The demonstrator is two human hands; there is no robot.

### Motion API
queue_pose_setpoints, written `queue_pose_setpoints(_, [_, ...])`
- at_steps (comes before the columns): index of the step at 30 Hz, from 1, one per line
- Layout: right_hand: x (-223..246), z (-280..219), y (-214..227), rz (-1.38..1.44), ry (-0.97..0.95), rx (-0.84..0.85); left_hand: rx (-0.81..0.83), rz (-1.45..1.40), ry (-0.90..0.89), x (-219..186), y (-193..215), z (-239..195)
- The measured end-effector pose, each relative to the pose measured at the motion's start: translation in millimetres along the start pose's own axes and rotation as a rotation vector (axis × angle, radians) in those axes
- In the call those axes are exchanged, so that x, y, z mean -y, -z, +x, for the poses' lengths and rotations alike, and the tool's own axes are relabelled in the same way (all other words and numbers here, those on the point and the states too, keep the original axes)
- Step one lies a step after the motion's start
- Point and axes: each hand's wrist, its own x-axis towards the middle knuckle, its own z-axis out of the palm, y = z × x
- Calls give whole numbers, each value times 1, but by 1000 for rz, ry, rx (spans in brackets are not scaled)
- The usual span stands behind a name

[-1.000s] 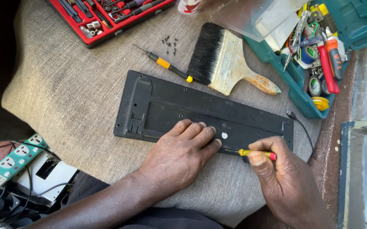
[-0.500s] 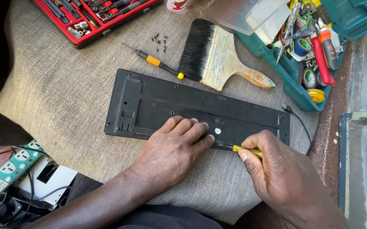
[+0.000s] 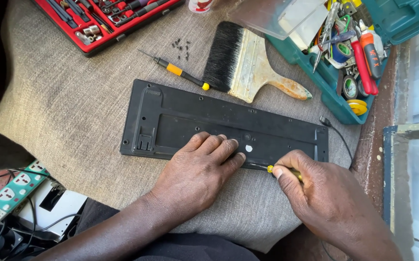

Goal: The person unscrews screws from the back cover of a keyboard using a small screwdriver, placing the screws on the table, then switches to a larger screwdriver to pry open the keyboard casing and works along the seam of the keyboard.

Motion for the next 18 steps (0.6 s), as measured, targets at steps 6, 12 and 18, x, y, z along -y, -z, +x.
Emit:
queue_pose_setpoints(6, [10, -1, 6, 33, -103, 63, 8, -14, 18, -2, 1, -3])
queue_pose_setpoints(12, [-10, 8, -12, 159, 82, -56, 0, -8, -32, 1, -1, -1])
queue_pose_setpoints(18, [-24, 13, -10, 264, 287, -11, 4, -71, -47, 8, -17, -7])
